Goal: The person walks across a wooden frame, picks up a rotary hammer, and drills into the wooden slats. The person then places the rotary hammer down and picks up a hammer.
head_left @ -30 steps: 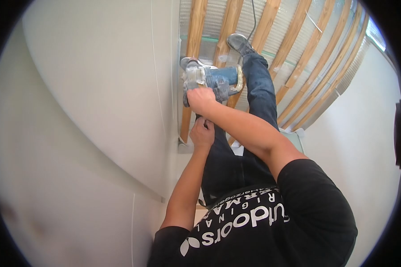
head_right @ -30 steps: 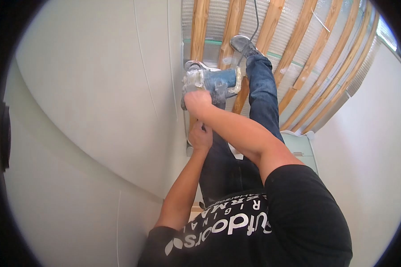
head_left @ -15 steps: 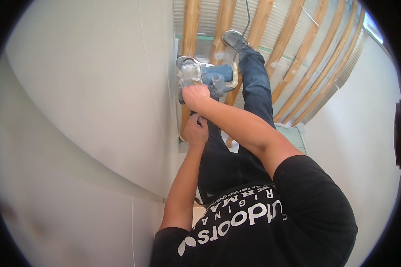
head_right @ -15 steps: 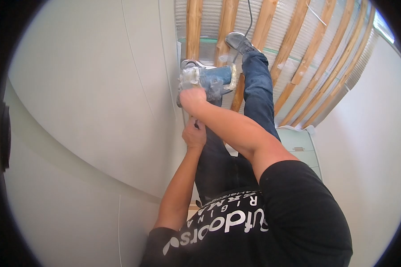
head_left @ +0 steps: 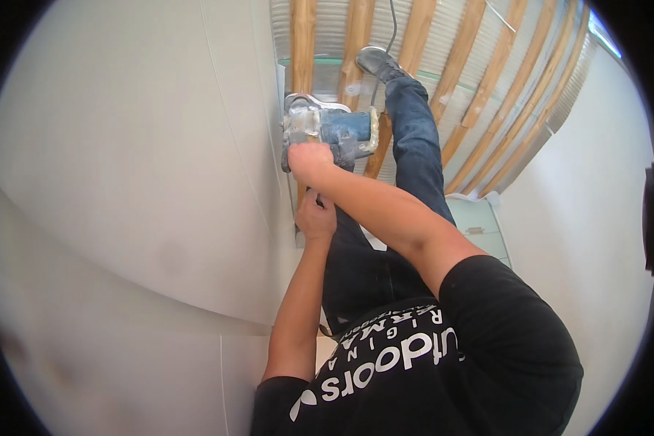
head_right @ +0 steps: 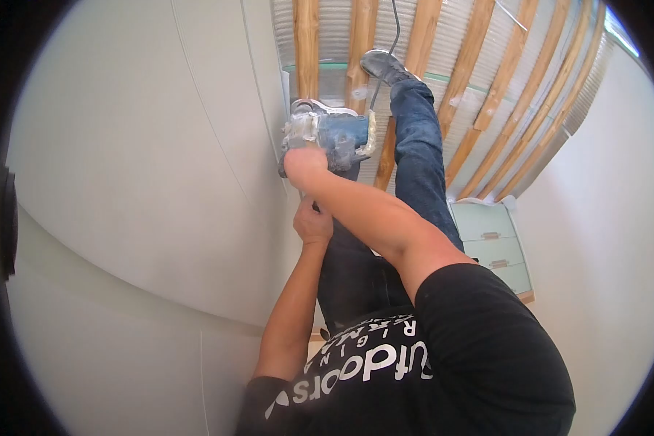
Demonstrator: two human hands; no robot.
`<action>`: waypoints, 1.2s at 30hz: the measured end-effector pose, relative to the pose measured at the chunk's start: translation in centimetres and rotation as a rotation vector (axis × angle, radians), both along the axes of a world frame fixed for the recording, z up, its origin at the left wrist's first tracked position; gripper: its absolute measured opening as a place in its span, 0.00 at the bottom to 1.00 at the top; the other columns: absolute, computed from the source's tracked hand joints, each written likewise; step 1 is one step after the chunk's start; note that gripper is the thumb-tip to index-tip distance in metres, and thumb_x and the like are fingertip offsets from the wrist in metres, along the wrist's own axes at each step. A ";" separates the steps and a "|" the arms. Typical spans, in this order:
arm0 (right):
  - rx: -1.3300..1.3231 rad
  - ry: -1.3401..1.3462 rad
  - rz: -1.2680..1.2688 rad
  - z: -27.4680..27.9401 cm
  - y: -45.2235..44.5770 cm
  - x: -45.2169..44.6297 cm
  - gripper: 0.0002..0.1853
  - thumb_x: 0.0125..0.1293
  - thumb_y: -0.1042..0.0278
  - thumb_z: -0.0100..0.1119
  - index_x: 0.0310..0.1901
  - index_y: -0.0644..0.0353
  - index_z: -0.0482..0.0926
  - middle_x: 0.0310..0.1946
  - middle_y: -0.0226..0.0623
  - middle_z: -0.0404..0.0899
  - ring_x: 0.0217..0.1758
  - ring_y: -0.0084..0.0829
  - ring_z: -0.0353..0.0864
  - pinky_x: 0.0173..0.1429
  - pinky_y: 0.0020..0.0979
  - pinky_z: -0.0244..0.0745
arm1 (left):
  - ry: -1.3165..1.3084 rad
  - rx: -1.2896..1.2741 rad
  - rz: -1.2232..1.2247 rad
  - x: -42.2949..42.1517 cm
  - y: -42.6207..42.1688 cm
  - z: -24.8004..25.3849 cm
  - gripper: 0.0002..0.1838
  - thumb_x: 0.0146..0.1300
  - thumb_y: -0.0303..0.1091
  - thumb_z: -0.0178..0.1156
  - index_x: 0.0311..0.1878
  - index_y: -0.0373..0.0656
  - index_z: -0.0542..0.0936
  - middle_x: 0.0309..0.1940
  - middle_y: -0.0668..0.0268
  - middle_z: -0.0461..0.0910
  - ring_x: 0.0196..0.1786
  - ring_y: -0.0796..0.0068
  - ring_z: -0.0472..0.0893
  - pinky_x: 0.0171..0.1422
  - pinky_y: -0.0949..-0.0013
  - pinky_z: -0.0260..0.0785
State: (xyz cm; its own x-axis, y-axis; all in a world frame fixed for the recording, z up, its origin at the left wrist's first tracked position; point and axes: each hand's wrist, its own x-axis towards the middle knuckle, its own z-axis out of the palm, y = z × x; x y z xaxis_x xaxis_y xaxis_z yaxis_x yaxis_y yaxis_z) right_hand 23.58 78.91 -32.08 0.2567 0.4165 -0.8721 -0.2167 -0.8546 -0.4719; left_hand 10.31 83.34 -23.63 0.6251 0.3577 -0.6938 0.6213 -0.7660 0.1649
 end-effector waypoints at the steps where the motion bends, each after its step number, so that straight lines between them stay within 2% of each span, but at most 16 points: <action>1: 0.009 -0.009 0.007 -0.2 0.1 -0.2 0.14 0.66 0.68 0.64 0.52 0.61 0.85 0.45 0.45 0.92 0.50 0.46 0.93 0.53 0.48 0.84 | -0.018 0.003 -0.007 -0.3 0.1 -0.2 0.10 0.70 0.40 0.62 0.43 0.44 0.85 0.37 0.51 0.87 0.42 0.40 0.86 0.45 0.45 0.77; 7: -0.002 0.003 0.012 -0.4 0.2 -0.5 0.14 0.65 0.68 0.64 0.52 0.60 0.84 0.45 0.45 0.92 0.50 0.46 0.93 0.52 0.49 0.84 | -0.033 0.001 -0.010 -0.4 0.7 -0.9 0.11 0.71 0.42 0.63 0.42 0.44 0.84 0.37 0.51 0.87 0.42 0.40 0.86 0.46 0.46 0.77; 10: -0.017 0.038 -0.037 -0.5 0.1 -0.3 0.13 0.64 0.67 0.67 0.49 0.57 0.89 0.47 0.42 0.93 0.51 0.45 0.93 0.56 0.49 0.82 | -0.019 0.009 -0.032 0.3 0.8 -0.6 0.12 0.71 0.42 0.62 0.42 0.43 0.84 0.37 0.51 0.87 0.41 0.40 0.86 0.46 0.46 0.77; 12: -0.025 0.005 -0.045 -0.6 0.2 -0.5 0.13 0.63 0.68 0.67 0.50 0.57 0.87 0.46 0.42 0.92 0.51 0.46 0.93 0.55 0.50 0.82 | -0.042 0.014 -0.027 0.9 0.7 -0.3 0.12 0.71 0.42 0.62 0.41 0.43 0.84 0.37 0.51 0.87 0.41 0.41 0.86 0.45 0.46 0.77; 16: -0.021 0.020 -0.032 -0.8 -0.1 -1.2 0.14 0.63 0.68 0.67 0.50 0.58 0.84 0.45 0.43 0.92 0.50 0.46 0.93 0.55 0.50 0.81 | 0.069 0.010 -0.024 2.0 1.0 0.6 0.11 0.71 0.41 0.62 0.42 0.44 0.85 0.37 0.53 0.88 0.42 0.42 0.86 0.47 0.47 0.77; 21: -0.053 -0.002 -0.002 -0.5 -0.5 -1.3 0.13 0.64 0.68 0.66 0.50 0.57 0.84 0.45 0.44 0.92 0.50 0.46 0.93 0.55 0.50 0.81 | -0.059 -0.017 -0.014 1.7 1.8 0.9 0.09 0.69 0.37 0.62 0.44 0.46 0.86 0.39 0.56 0.89 0.43 0.46 0.88 0.48 0.49 0.79; 25: -0.037 0.009 0.037 -0.6 -0.7 -1.8 0.13 0.64 0.68 0.66 0.50 0.57 0.84 0.45 0.44 0.91 0.50 0.47 0.93 0.56 0.51 0.80 | -0.008 -0.008 0.002 1.8 2.3 0.7 0.09 0.69 0.36 0.61 0.44 0.47 0.87 0.41 0.58 0.90 0.43 0.48 0.88 0.48 0.50 0.79; 30: -0.039 0.015 0.003 -1.0 -0.7 -1.2 0.13 0.64 0.67 0.67 0.50 0.57 0.84 0.44 0.45 0.91 0.50 0.48 0.93 0.55 0.50 0.81 | -0.054 -0.005 -0.005 2.3 1.7 1.1 0.09 0.69 0.36 0.60 0.44 0.47 0.87 0.42 0.59 0.90 0.44 0.50 0.88 0.50 0.51 0.79; 36: -0.031 0.082 -0.062 0.2 -1.0 0.6 0.13 0.64 0.66 0.65 0.50 0.60 0.84 0.45 0.48 0.91 0.50 0.49 0.92 0.56 0.51 0.82 | 0.010 0.011 0.020 2.4 1.2 1.2 0.08 0.68 0.35 0.61 0.44 0.48 0.87 0.43 0.61 0.90 0.47 0.50 0.88 0.52 0.52 0.80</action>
